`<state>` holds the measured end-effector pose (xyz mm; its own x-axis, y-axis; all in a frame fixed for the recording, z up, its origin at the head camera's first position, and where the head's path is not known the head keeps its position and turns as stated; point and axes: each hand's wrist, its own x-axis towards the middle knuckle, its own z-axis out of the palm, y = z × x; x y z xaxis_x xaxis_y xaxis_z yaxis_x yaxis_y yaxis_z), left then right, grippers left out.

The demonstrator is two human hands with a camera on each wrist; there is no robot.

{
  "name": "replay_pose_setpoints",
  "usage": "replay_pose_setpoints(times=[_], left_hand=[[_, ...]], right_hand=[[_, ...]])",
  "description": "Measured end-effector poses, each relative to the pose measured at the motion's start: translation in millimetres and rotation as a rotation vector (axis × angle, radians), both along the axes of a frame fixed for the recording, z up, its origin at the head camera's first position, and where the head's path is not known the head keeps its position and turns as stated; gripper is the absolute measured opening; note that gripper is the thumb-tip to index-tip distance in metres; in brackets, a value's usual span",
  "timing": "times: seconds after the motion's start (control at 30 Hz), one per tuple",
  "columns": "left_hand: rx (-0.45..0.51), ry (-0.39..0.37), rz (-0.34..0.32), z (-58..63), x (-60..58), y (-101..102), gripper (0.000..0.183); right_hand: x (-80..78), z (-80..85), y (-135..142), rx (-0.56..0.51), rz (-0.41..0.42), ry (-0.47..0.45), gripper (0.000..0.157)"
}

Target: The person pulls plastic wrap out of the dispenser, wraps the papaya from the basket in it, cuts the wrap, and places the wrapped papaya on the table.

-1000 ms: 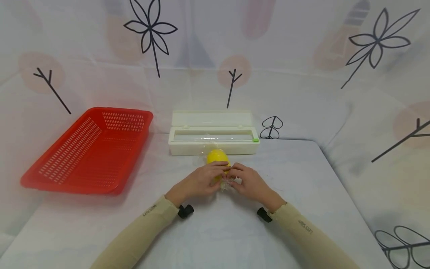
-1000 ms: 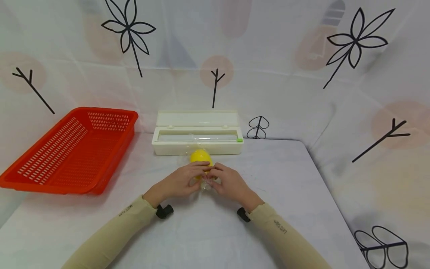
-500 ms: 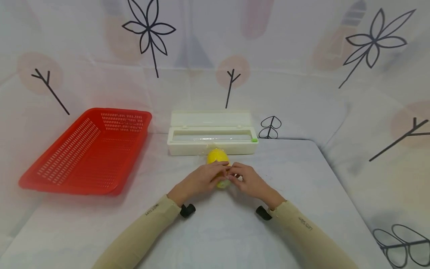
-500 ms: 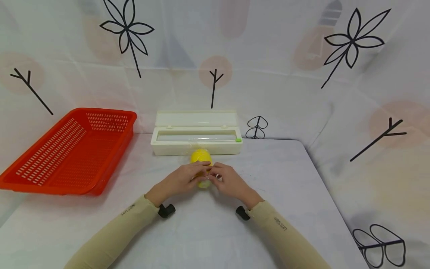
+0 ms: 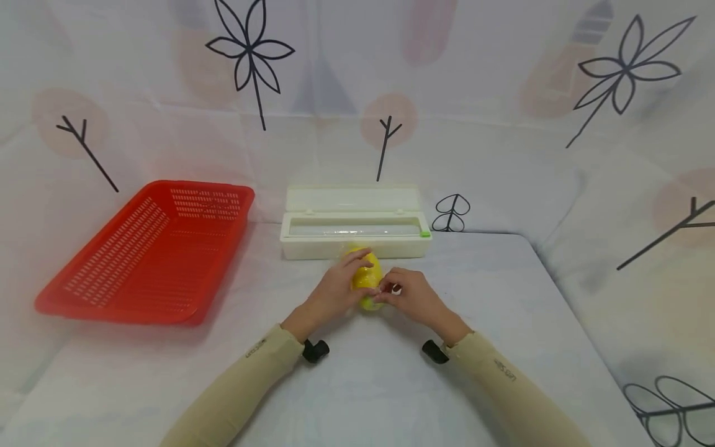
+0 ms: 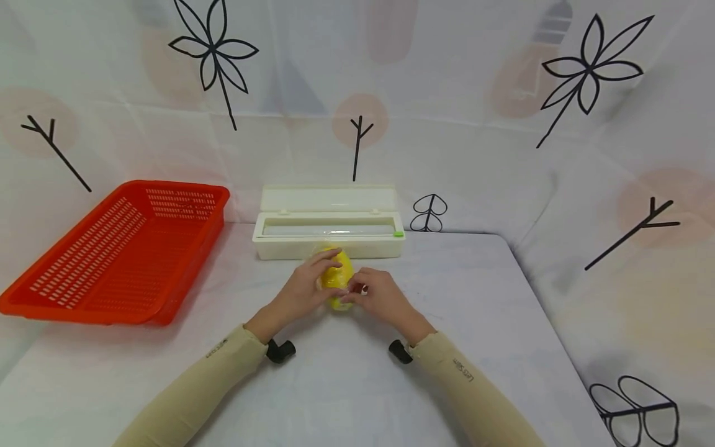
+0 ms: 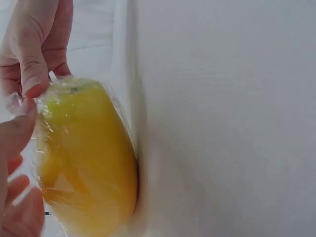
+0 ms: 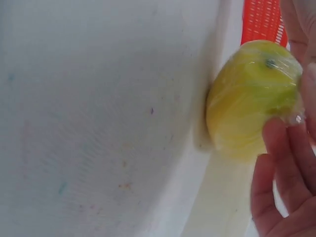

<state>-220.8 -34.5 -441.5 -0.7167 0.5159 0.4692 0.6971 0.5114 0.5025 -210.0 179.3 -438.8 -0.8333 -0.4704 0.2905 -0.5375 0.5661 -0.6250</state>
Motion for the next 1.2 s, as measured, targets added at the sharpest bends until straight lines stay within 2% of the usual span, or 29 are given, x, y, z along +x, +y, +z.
replay_pose_setpoints(times=[0.1, 0.17, 0.23, 0.33, 0.43, 0.57, 0.67, 0.9, 1.07, 1.2], left_hand=[[-0.049, -0.033, 0.152, -0.4, 0.2, 2, 0.065], [-0.079, -0.065, 0.247, -0.9, 0.6, 3, 0.075], [-0.063, -0.118, 0.321, -1.1, 2.3, 4, 0.084], [-0.025, -0.187, 0.397, -2.7, 5.1, 4, 0.089], [-0.005, -0.229, 0.434, -5.3, 7.0, 3, 0.091], [0.019, -0.275, 0.406, -7.3, 8.2, 0, 0.087], [0.038, -0.301, 0.368, -8.4, 10.1, -3, 0.084], [0.039, -0.325, 0.335, -7.9, 22.6, -11, 0.084], [0.056, -0.305, 0.31, -12.1, 26.1, -11, 0.08], [0.08, -0.318, 0.291, -14.0, 26.4, -12, 0.076]], right_hand=[[-0.3, -0.3, 2, -0.053, -0.063, -0.078, 0.031], [-1.3, -0.4, 3, -0.063, -0.12, -0.114, 0.047], [-2.6, -0.4, 3, -0.071, -0.16, -0.15, 0.065], [-5.0, -0.2, 5, -0.098, -0.172, -0.241, 0.082], [-7.4, -1.0, 6, -0.167, -0.114, -0.343, 0.082], [-7.9, -0.7, 6, -0.254, -0.036, -0.439, 0.072], [-4.7, 1.8, 4, -0.273, -0.039, -0.481, 0.068], [6.3, 3.5, -2, -0.179, -0.093, -0.426, 0.072], [8.0, -2.8, -6, -0.197, -0.132, -0.373, 0.067], [8.2, -3.5, -10, -0.191, -0.16, -0.356, 0.064]])
